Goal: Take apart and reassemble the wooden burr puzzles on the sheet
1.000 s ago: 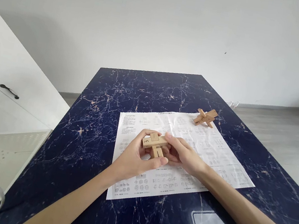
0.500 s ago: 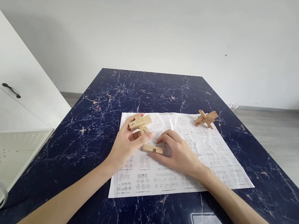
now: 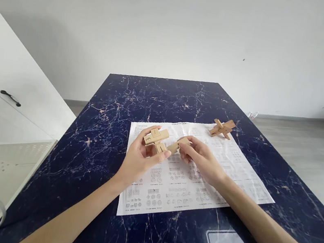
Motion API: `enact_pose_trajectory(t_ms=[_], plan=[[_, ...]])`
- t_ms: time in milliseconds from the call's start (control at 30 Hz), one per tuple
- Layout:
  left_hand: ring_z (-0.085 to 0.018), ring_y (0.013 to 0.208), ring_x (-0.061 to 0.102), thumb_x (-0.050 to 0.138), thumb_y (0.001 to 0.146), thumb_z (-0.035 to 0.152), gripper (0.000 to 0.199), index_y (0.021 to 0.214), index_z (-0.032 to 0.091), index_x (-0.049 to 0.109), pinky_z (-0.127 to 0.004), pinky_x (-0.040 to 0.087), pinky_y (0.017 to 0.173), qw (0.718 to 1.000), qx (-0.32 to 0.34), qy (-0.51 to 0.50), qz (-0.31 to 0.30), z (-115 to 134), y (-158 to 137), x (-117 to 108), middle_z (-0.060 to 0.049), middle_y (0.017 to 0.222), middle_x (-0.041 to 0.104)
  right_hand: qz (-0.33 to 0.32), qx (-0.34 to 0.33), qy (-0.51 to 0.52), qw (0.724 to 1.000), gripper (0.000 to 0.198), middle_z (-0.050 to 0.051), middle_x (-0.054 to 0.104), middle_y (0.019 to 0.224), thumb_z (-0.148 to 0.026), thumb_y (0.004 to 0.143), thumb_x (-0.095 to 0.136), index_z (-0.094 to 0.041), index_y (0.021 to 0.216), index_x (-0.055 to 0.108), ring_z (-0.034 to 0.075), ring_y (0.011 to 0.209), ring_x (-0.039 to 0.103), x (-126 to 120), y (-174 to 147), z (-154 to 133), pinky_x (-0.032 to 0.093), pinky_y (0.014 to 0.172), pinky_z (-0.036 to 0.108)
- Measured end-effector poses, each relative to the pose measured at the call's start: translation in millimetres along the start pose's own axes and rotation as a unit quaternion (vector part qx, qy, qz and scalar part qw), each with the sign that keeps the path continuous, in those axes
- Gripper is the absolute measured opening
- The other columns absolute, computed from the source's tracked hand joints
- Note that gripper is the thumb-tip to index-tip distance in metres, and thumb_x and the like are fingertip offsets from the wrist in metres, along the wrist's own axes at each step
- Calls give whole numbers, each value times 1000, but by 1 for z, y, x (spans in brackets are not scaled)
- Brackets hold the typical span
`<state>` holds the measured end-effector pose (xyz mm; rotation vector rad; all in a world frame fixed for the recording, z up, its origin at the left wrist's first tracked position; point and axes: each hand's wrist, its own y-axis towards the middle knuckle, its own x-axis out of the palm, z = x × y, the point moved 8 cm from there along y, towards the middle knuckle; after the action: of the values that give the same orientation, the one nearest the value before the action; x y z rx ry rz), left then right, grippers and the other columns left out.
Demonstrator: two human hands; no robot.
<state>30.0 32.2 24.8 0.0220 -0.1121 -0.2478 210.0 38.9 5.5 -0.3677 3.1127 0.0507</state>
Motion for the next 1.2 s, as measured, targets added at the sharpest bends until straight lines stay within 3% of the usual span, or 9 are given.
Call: enact_pose_trajectory(t_ms=[233, 333, 500, 633, 800, 1033, 1200], plan=[[-15, 87, 63, 93, 77, 30, 70, 138, 32, 58, -28, 57, 78, 999, 6, -5, -33, -3, -1, 3, -2, 113, 66, -56, 46, 158, 985, 39, 9, 71, 105, -59, 101, 66, -20, 96, 71, 18, 87, 63, 7, 1, 7, 55, 84, 34], [-16, 88, 63, 94, 77, 31, 69, 137, 32, 59, -30, 57, 79, 999, 10, 4, -39, -3, -2, 4, -3, 115, 66, -54, 81, 190, 977, 38, 7, 71, 94, -57, 101, 66, -19, 100, 69, 16, 71, 60, 6, 0, 12, 54, 73, 33], [-15, 81, 61, 93, 78, 35, 67, 137, 32, 60, -29, 57, 74, 999, 17, 35, -38, -1, -2, 4, -3, 109, 67, -40, 120, 218, 968, 42, 0, 64, 81, -52, 103, 66, -20, 129, 63, 12, 57, 47, 5, -3, 14, 42, 57, 32], [-17, 88, 66, 90, 83, 36, 65, 139, 32, 59, -31, 59, 79, 998, 17, 35, -47, -2, -2, 6, -5, 117, 68, -57, 147, 222, 962, 37, 2, 68, 89, -51, 100, 70, -22, 121, 61, 10, 54, 44, 11, -4, 18, 39, 52, 28], [-20, 99, 69, 89, 83, 34, 66, 141, 31, 57, -32, 60, 84, 998, 24, 28, -54, -3, -2, 7, -6, 122, 68, -80, 120, 194, 970, 32, 7, 69, 104, -49, 100, 71, -19, 110, 69, 11, 66, 51, 13, -3, 17, 51, 65, 30], [-24, 101, 68, 90, 82, 33, 68, 142, 34, 57, -34, 60, 78, 993, 14, 102, -54, -5, -5, 9, -7, 125, 67, -84, 124, 170, 974, 42, 2, 54, 82, -55, 103, 64, -16, 111, 77, 15, 68, 44, 10, -2, 21, 55, 76, 36], [-20, 89, 66, 89, 84, 33, 65, 141, 33, 57, -34, 58, 76, 994, 12, 97, -53, -5, -5, 10, -4, 112, 68, -98, 94, 167, 976, 48, 7, 60, 93, -62, 102, 63, -19, 116, 78, 20, 80, 51, 13, -1, 13, 55, 86, 40]])
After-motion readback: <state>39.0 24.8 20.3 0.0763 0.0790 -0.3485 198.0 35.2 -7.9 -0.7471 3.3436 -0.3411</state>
